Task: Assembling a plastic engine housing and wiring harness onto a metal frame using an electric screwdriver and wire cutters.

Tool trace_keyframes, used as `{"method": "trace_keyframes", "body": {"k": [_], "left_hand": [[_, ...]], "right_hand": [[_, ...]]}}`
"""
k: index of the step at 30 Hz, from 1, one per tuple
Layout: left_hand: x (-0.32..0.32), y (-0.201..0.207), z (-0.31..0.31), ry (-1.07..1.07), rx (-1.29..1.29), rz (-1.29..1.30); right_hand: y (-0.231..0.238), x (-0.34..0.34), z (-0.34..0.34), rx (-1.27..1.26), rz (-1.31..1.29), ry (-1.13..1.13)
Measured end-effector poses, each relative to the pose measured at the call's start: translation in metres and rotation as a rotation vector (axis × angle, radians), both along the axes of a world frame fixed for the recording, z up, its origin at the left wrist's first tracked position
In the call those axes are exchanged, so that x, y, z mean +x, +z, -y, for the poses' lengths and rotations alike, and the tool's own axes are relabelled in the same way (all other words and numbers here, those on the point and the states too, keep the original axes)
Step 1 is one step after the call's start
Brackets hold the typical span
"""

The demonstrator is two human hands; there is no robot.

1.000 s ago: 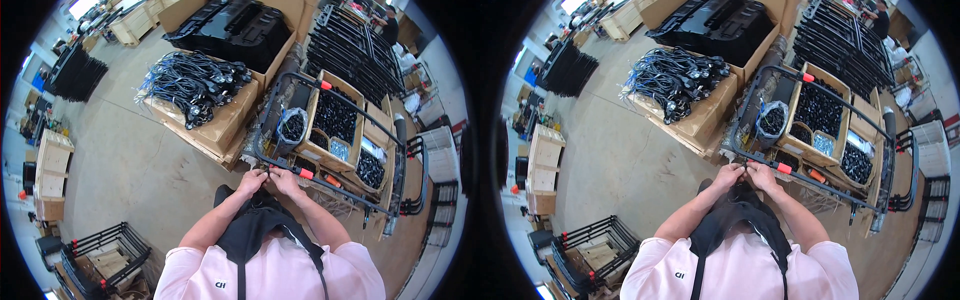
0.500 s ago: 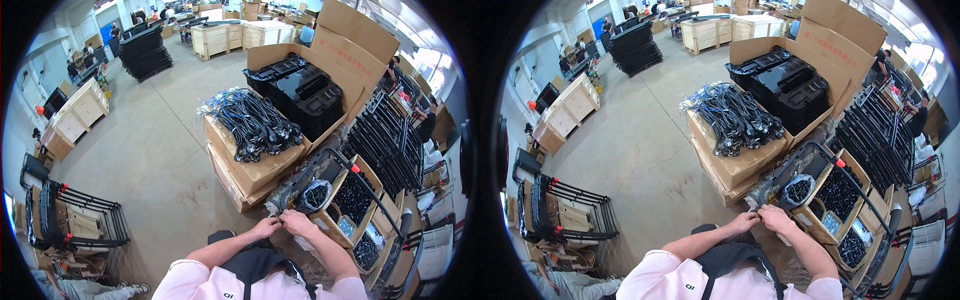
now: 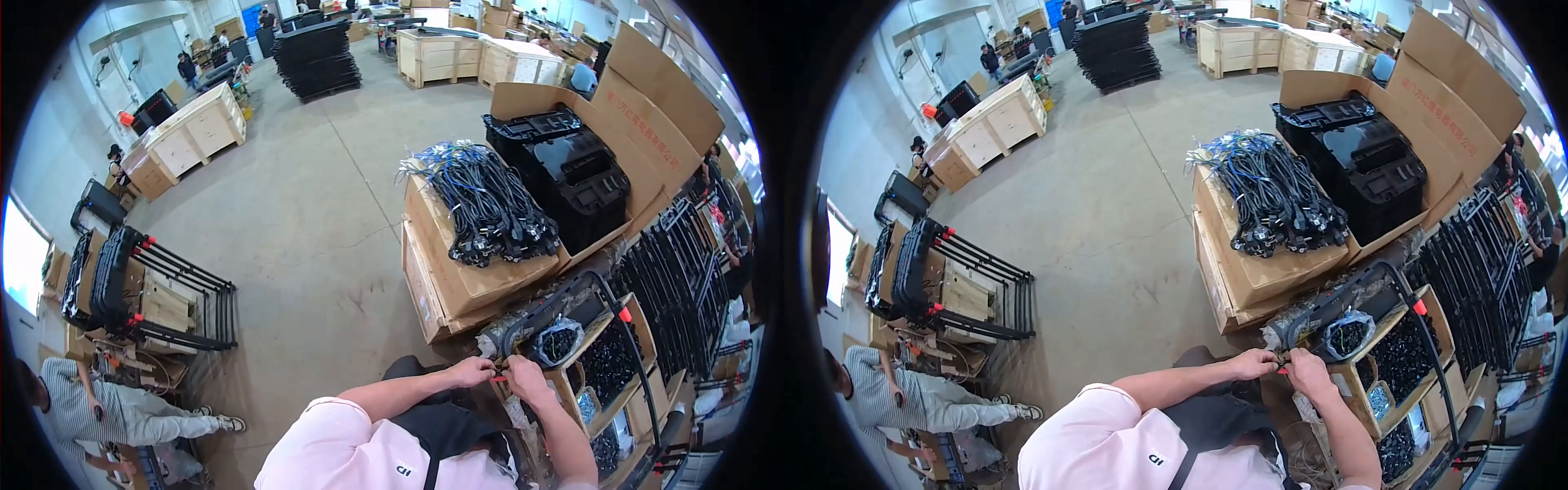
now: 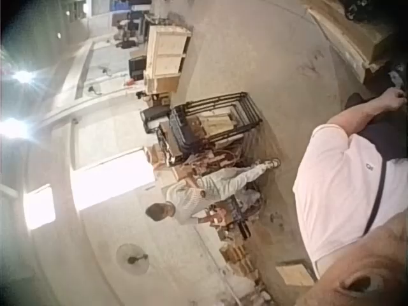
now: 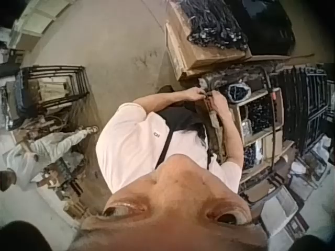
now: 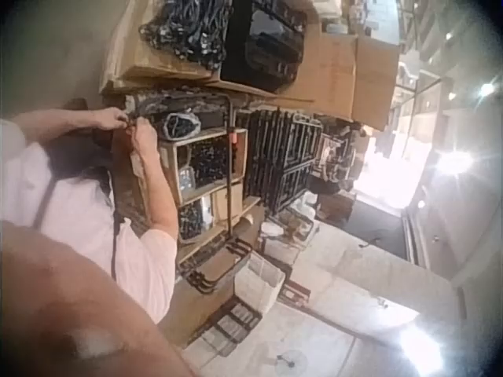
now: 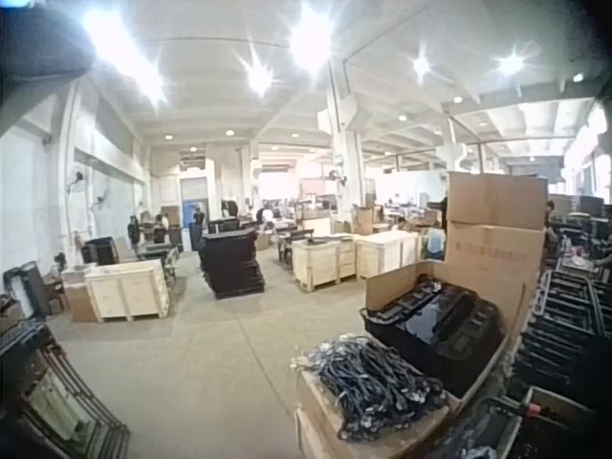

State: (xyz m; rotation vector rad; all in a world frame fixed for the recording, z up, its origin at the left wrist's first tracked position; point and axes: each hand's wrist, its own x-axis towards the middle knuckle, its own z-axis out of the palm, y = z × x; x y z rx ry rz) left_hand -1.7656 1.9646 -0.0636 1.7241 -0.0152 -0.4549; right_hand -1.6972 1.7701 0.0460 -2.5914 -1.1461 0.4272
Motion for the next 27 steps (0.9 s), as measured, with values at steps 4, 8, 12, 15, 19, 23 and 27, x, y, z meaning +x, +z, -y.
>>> {"method": "trace_keyframes", "body": {"k": [4, 8, 12, 15, 19, 23, 27], "left_hand": [[-0.001, 0.021, -0.005, 0.004, -0.003, -0.058], [-0.002, 0.018, -0.001, 0.013, -0.031, -0.041], [-0.002, 0.008, 0.003, 0.016, -0.082, -0.024], [0.001, -0.005, -0.003, 0.055, -0.115, -0.095], [0.002, -0.017, -0.011, 0.11, -0.166, -0.016], [0.009, -0.003, -0.006, 0.034, -0.199, -0.119], [0.007, -0.002, -0.007, 0.055, -0.331, -0.258]], "right_hand": [[0.003, 0.0, -0.001, 0.073, -0.059, -0.024], [-0.001, -0.001, 0.005, 0.245, -0.085, 0.035], [0.006, -0.006, 0.005, 0.312, -0.152, -0.023], [0.003, 0.006, -0.006, 0.362, -0.171, 0.053], [-0.015, 0.019, -0.006, 0.441, -0.255, 0.036], [-0.013, 0.016, 0.002, 0.371, -0.307, -0.101], [-0.01, 0.012, 0.0, 0.348, -0.304, -0.114]]}}
